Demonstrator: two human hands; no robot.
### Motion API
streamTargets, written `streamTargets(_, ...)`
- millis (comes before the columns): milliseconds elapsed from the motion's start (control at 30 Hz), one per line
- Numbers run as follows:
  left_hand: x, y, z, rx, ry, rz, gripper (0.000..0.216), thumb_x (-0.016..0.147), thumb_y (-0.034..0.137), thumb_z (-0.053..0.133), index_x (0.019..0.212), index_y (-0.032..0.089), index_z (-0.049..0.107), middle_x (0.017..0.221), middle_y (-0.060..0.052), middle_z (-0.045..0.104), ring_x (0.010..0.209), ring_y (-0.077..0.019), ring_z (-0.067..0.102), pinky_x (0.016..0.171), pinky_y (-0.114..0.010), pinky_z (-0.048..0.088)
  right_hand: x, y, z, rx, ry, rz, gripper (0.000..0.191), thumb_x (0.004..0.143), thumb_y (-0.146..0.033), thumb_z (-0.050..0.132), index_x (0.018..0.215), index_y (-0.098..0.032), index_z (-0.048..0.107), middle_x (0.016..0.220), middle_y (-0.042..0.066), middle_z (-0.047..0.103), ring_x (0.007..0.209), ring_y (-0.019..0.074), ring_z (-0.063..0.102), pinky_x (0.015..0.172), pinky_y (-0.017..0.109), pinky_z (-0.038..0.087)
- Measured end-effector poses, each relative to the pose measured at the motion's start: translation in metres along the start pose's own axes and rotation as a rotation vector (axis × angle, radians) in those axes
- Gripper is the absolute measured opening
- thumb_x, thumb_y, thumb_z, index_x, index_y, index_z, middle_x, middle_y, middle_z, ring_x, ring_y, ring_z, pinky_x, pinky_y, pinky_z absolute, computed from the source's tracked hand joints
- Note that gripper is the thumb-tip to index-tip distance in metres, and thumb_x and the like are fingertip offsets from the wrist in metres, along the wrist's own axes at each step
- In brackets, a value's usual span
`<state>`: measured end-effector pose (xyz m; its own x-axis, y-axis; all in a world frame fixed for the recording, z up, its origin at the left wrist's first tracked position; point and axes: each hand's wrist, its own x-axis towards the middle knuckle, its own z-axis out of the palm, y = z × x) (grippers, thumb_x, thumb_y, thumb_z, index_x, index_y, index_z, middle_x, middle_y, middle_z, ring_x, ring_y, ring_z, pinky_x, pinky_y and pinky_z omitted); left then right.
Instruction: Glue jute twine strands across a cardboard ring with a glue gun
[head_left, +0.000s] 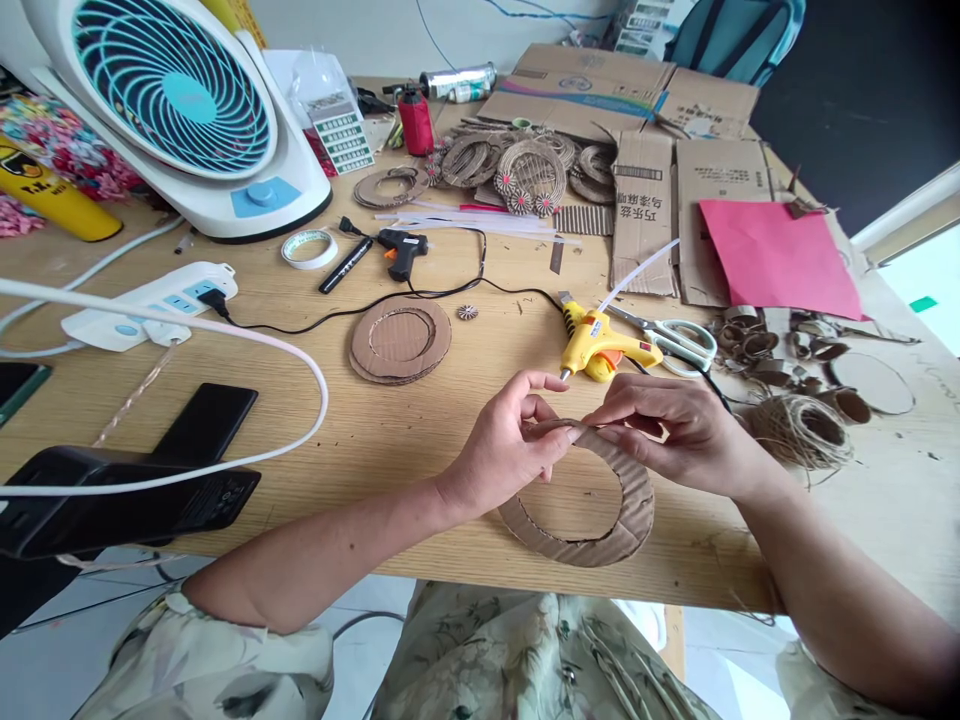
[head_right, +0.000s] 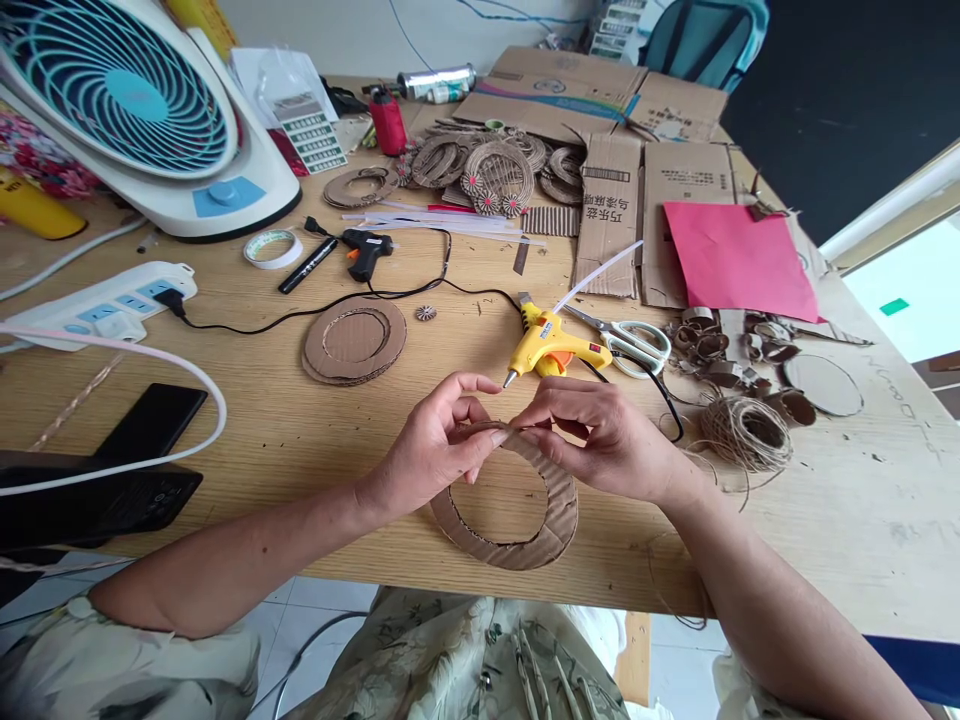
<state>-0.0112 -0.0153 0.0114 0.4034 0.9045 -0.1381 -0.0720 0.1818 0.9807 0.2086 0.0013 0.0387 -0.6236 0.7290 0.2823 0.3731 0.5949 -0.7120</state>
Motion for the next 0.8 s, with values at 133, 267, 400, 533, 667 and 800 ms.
streamTargets(133,0.0006,-0.001,-0.0001,-0.061,0.022,0.004,0.039,0.085,0.029,0.072,0.115,0.02,0.049,0.072,0.009,0.052,0.048,-0.0033,0.053,0.047,-0.015,0.043,0.0001,-0.0017,0.0015,-0.01,-0.011,0.02,0.018,0.091,-0.025,0.065,0.108,-0.022,0.071,0.079,0.001,0.066,0.066,0.01,0.056,0.059,0.025,0.043)
streamTargets(267,0.0034,0.0003,-0.0037,-0.171,-0.055,-0.067,0.038,0.088,0.039,0.07,0.114,0.021,0.051,0.076,0.007,0.055,0.049,-0.0042,0.054,0.044,-0.015,0.039,-0.0001,-0.0022,0.0015,0.026,-0.009,0.057,0.015,0.091,-0.028,0.065,0.104,-0.022,0.071,0.081,0.002,0.069,0.067,0.0107,0.058,0.059,0.025,0.044)
streamTargets(400,0.0072,0.0017,-0.0072,-0.309,-0.161,-0.162,0.033,0.096,0.049,0.053,0.108,0.018,0.054,0.069,0.005,0.054,0.045,-0.0071,0.055,0.042,-0.017,0.037,-0.001,0.0004,-0.0006,0.075,-0.041,0.061,0.016,0.092,-0.029,0.063,0.104,-0.023,0.072,0.082,0.003,0.068,0.067,0.0117,0.059,0.058,0.026,0.045)
streamTargets(533,0.0087,0.0005,-0.008,-0.325,-0.23,-0.208,0.026,0.094,0.042,0.058,0.104,0.018,0.054,0.064,0.005,0.056,0.043,-0.0083,0.056,0.045,-0.019,0.045,-0.0006,0.0012,-0.0013,0.116,-0.053,0.067,0.016,0.093,-0.03,0.063,0.104,-0.023,0.072,0.081,0.003,0.067,0.066,0.0118,0.059,0.056,0.026,0.045)
streamTargets(667,0.0085,-0.0001,-0.0084,-0.308,-0.254,-0.2,0.027,0.092,0.041,0.062,0.105,0.019,0.053,0.065,0.005,0.058,0.044,-0.0082,0.056,0.045,-0.019,0.048,0.0001,0.0001,-0.001,0.147,-0.055,0.055,0.014,0.093,-0.029,0.062,0.102,-0.022,0.07,0.081,0.002,0.066,0.067,0.011,0.059,0.057,0.025,0.047)
streamTargets(800,0.0087,0.0006,-0.0086,-0.282,-0.272,-0.187,0.029,0.092,0.041,0.063,0.107,0.019,0.053,0.067,0.005,0.059,0.044,-0.0081,0.057,0.046,-0.02,0.05,-0.0003,-0.0004,-0.0013,0.15,-0.067,0.072,0.013,0.092,-0.027,0.062,0.102,-0.023,0.071,0.081,0.001,0.066,0.063,0.0102,0.056,0.053,0.025,0.043)
